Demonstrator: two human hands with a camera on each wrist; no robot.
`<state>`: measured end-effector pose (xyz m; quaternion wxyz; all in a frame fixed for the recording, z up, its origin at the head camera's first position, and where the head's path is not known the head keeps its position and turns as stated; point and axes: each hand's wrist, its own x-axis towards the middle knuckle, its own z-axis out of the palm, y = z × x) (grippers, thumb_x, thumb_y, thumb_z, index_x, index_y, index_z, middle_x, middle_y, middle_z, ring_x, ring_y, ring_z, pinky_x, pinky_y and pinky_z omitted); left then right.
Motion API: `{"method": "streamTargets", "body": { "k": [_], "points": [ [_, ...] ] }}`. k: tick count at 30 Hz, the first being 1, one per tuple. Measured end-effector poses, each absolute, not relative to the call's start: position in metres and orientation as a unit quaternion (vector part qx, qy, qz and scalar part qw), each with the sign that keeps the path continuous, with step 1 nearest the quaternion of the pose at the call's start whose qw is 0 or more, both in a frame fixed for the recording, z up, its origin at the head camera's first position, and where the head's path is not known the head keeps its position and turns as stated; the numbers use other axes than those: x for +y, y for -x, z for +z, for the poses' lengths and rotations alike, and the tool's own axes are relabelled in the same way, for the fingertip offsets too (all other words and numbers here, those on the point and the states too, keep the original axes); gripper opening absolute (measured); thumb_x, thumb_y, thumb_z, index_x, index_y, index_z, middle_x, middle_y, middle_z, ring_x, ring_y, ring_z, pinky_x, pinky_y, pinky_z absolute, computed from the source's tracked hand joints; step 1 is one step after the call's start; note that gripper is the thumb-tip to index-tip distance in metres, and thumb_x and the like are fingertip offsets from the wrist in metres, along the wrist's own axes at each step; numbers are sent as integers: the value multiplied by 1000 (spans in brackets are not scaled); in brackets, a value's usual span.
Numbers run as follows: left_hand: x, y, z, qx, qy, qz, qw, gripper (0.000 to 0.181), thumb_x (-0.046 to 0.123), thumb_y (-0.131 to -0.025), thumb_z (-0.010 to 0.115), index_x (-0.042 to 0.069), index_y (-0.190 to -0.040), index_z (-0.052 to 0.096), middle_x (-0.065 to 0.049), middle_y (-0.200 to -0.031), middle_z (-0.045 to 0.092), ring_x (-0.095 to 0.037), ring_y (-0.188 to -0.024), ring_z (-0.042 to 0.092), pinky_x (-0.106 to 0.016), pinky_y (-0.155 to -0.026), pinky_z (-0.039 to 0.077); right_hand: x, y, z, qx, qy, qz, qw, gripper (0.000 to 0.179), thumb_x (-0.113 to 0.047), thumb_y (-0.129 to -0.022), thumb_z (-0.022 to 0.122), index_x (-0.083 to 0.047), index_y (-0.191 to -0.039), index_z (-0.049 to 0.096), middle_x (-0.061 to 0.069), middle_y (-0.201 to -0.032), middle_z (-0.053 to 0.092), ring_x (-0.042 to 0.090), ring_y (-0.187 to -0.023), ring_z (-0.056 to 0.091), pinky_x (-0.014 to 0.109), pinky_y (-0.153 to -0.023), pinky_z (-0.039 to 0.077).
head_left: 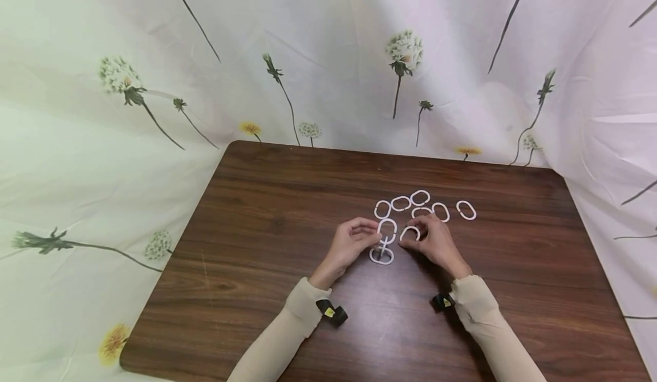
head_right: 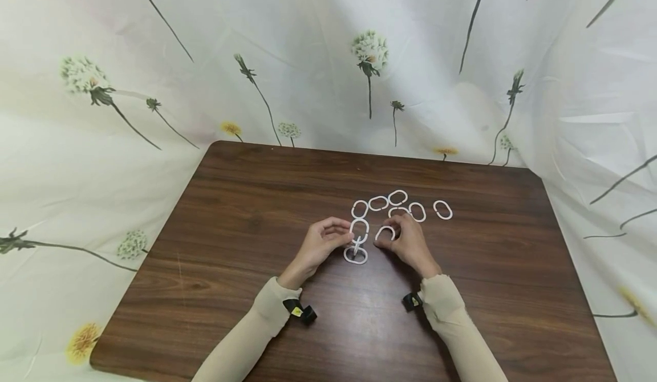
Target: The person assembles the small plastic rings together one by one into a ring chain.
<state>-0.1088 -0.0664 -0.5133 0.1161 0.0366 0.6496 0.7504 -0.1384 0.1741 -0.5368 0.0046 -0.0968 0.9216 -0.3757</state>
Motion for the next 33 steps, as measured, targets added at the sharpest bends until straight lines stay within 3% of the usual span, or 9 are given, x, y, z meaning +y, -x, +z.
{"method": "streamTargets", "body": {
  "k": [3,8,20,26,33],
  "points": [
    [-66,109,-514,648,-36,752,115,32,-6,-90,74,-14,-120,65,-29,-105,71,-9,-80,71,-53,-91,63,175,137,-537,921,87,-379,7,43,-21,-72,97,-6,-101,71,9,-87,67,17,-78,63,25,-70,48],
    [-65,109,-516,647,-34,753,114,31,-6,-90,74,-14,-119,65,-25,-102,72,-10,-80,72,-44,-87,65,176,134,-536,918,88,-387,26,41,-21,-77,94,-6,-106,71,3,-78,66,8,-68,56,20,-64,45],
    [-63,111,-514,636,-27,762,116,30,-7,-90,74,-14,-119,65,-11,-94,72,-13,-81,72,-34,-81,66,192,132,-531,917,101,-385,18,26,-25,-90,82,-6,-108,79,6,-81,77,1,-67,63,18,-62,49],
    [-63,111,-516,631,-28,765,124,32,-6,-91,74,-15,-120,64,-8,-94,73,-12,-81,73,-33,-82,66,200,128,-522,909,91,-404,52,22,-22,-96,76,-5,-109,78,9,-84,79,9,-61,65,22,-56,51],
    [-64,111,-517,630,-21,766,124,31,-7,-91,73,-15,-120,64,-14,-95,74,-11,-79,73,-36,-83,66,207,126,-518,903,97,-413,72,18,-12,-98,72,-3,-112,78,12,-86,79,17,-55,65,24,-52,51]
  ]
}}
